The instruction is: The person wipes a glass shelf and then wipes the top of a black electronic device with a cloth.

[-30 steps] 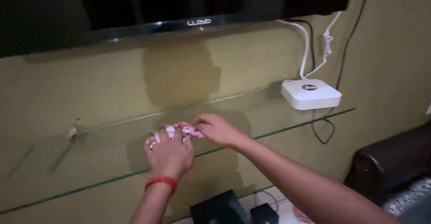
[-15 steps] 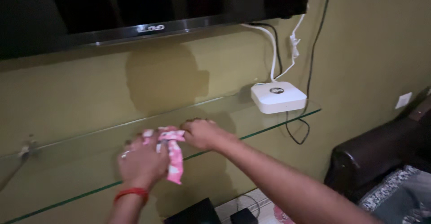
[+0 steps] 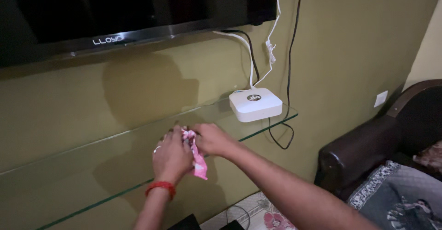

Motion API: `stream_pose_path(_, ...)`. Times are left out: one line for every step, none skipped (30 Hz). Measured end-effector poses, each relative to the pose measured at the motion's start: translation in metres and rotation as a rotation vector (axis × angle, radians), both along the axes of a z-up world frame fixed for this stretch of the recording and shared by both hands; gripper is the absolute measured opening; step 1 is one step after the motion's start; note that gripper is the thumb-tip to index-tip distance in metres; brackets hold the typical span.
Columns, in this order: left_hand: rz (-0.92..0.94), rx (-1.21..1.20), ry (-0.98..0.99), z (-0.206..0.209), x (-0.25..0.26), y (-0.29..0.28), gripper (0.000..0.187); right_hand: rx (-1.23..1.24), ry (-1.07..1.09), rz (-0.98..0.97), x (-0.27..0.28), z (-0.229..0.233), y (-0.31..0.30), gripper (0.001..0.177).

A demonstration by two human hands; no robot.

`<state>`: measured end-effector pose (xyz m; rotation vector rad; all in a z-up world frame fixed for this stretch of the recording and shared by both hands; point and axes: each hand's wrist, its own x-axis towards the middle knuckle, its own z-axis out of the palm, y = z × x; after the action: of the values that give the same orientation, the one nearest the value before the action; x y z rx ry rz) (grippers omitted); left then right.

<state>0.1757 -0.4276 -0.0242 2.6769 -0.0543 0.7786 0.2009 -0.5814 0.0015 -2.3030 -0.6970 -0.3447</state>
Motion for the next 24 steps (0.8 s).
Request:
stream_pose_path(-0.023, -0.039, -0.018, 0.0, 0.002, 0.005, 0.058, 0.008, -0.026, 0.002, 0.004, -0.003, 0.002, 0.035)
stream_pose_path(-0.021, -0.037, -0.021, 0.002, 0.001, 0.014, 0.058, 0.016, -0.052, 0.005, 0.007, -0.005, 0.005, 0.036)
stream_pose_path(-0.008, -0.08, 0.062, 0.007, -0.002, 0.025, 0.044, 0.017, -0.054, 0.006, 0.008, -0.006, 0.013, 0.036)
stream_pose_path(0.005, -0.123, 0.145, 0.013, -0.007, 0.03, 0.036, -0.006, 0.025, 0.004, 0.009, -0.005, 0.029, 0.039)
stream_pose_path(0.005, -0.124, 0.145, 0.018, -0.014, 0.035, 0.036, -0.031, 0.106, 0.002, 0.008, -0.004, 0.042, 0.045)
stream_pose_path(0.078, -0.109, 0.265, 0.025, -0.022, 0.044, 0.037, -0.033, 0.106, 0.003, 0.004, -0.004, 0.052, 0.045)
stream_pose_path(0.151, -0.093, 0.383, 0.032, -0.028, 0.048, 0.038, -0.104, 0.067, 0.006, -0.001, -0.004, 0.061, 0.046)
stream_pose_path(0.15, -0.093, 0.38, 0.035, -0.031, 0.044, 0.038, -0.176, 0.027, 0.01, -0.005, -0.004, 0.065, 0.048)
stream_pose_path(0.135, 0.038, 0.283, 0.036, -0.033, 0.041, 0.037, -0.175, 0.028, 0.008, -0.009, -0.004, 0.063, 0.048)
stream_pose_path(0.118, 0.168, 0.186, 0.035, -0.035, 0.038, 0.039, -0.088, -0.041, 0.007, -0.011, -0.004, 0.059, 0.039)
stream_pose_path(0.113, 0.168, 0.184, 0.035, -0.034, 0.032, 0.039, -0.002, -0.112, 0.005, -0.013, -0.002, 0.054, 0.034)
stream_pose_path(0.062, 0.189, 0.15, 0.033, -0.032, 0.023, 0.044, -0.003, -0.113, 0.0, -0.015, 0.0, 0.044, 0.034)
stream_pose_path(0.009, 0.207, 0.115, 0.03, -0.03, 0.012, 0.05, -0.018, -0.172, 0.033, -0.019, 0.001, 0.026, 0.033)
stream_pose_path(0.001, 0.205, 0.114, 0.027, -0.028, -0.001, 0.05, -0.034, -0.231, 0.067, -0.024, 0.003, 0.009, 0.033)
stream_pose_path(-0.013, 0.273, 0.146, 0.023, -0.024, -0.019, 0.059, -0.041, -0.179, -0.008, -0.031, 0.004, -0.008, 0.033)
stream_pose_path(-0.026, 0.341, 0.178, 0.02, -0.021, -0.036, 0.069, -0.048, -0.128, -0.084, -0.037, 0.004, -0.026, 0.033)
stream_pose_path(-0.032, 0.339, 0.174, 0.014, -0.022, -0.052, 0.069, -0.051, -0.131, -0.089, -0.041, 0.004, -0.041, 0.033)
stream_pose_path(-0.084, 0.289, -0.052, 0.006, -0.025, -0.067, 0.057, 0.0, -0.366, -0.067, -0.046, 0.002, -0.054, 0.034)
stream_pose_path(-0.128, 0.234, -0.275, 0.002, -0.027, -0.076, 0.046, 0.051, -0.6, -0.038, -0.049, -0.002, -0.059, 0.039)
stream_pose_path(-0.129, 0.234, -0.278, -0.001, -0.028, -0.08, 0.046, 0.05, -0.602, -0.04, -0.053, -0.007, -0.061, 0.039)
stream_pose_path(-0.155, 0.188, -0.314, -0.004, -0.031, -0.08, 0.045, 0.1, -0.575, -0.087, -0.057, -0.013, -0.062, 0.037)
stream_pose_path(-0.181, 0.142, -0.351, -0.006, -0.034, -0.079, 0.044, 0.15, -0.548, -0.135, -0.061, -0.018, -0.06, 0.035)
stream_pose_path(-0.177, 0.145, -0.351, -0.007, -0.036, -0.074, 0.044, 0.153, -0.549, -0.131, -0.064, -0.023, -0.053, 0.035)
stream_pose_path(-0.18, 0.203, -0.374, -0.007, -0.038, -0.065, 0.043, 0.166, -0.561, -0.187, -0.065, -0.027, -0.042, 0.032)
